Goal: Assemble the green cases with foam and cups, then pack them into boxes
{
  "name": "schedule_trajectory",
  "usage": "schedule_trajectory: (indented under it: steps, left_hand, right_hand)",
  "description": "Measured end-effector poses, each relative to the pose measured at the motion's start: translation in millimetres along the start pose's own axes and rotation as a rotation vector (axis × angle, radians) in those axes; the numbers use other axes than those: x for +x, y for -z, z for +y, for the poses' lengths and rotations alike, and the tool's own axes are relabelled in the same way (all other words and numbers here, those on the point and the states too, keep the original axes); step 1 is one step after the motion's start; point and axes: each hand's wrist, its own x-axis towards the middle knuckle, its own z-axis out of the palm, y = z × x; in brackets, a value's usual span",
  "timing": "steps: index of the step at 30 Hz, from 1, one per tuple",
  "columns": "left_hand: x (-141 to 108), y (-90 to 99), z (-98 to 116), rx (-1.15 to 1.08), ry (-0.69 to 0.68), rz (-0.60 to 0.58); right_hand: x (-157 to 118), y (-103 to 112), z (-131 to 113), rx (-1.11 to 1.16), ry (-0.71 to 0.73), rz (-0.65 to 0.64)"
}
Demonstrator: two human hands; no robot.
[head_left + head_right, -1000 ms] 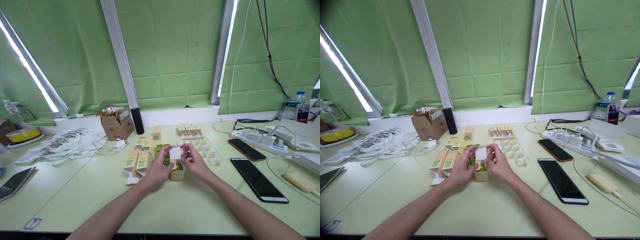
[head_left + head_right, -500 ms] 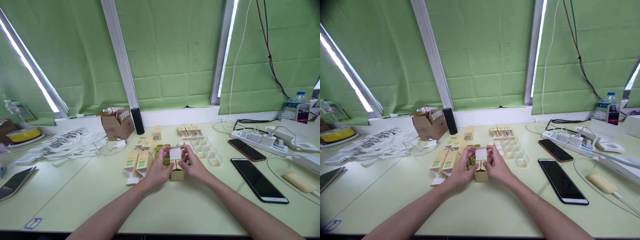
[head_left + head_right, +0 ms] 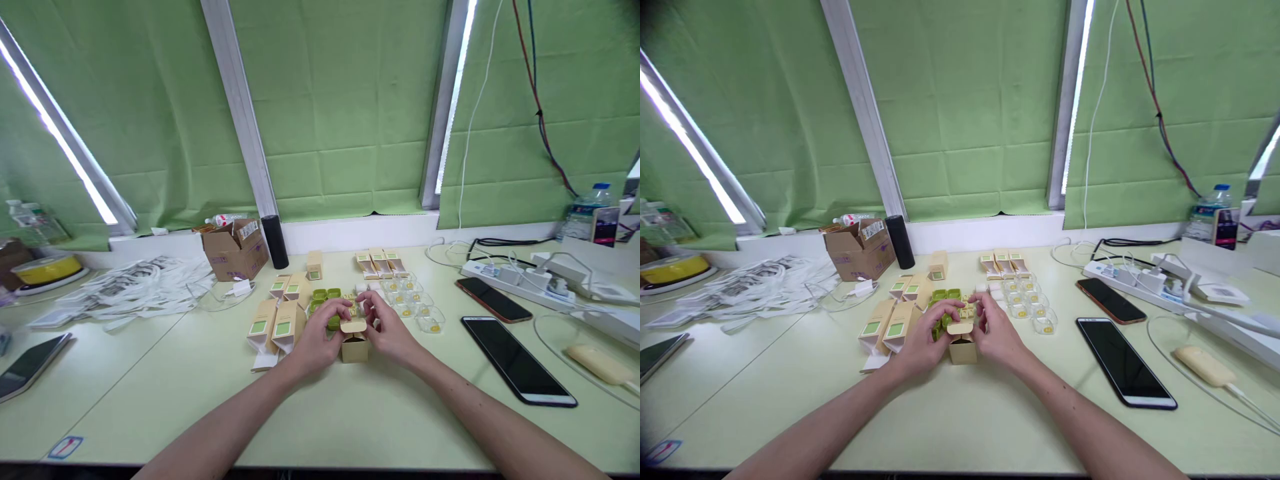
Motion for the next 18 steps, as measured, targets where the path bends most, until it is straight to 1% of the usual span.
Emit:
schedule_trajectory:
  steps: [3, 6, 10, 14, 16, 18]
  left_hand:
    - [0, -0.5, -2, 0.01, -0.009, 0.015]
    - [0, -0.8, -4, 0.01, -0.015, 0.018]
    - [0, -1.1, -5, 0.012, -0.026, 0.018]
    - [-1, 0.8, -6, 0.029, -0.046, 0.013]
    - [-2, 4.3, -4, 0.054, -0.076, -0.002]
    - [-2, 9.6, 0, 0.085, -0.136, -0.018]
  right_hand:
    - [1, 2, 4, -0.014, 0.037, -0.014]
    - [1, 6, 2, -0.018, 0.111, 0.016]
    - [-3, 14, -4, -0.109, 0.291, 0.069]
    - [-9, 18, -7, -0.259, 0.497, 0.063]
    - [-10, 18, -6, -0.311, 0.576, 0.059]
    - [-10, 17, -4, -0.328, 0.617, 0.062]
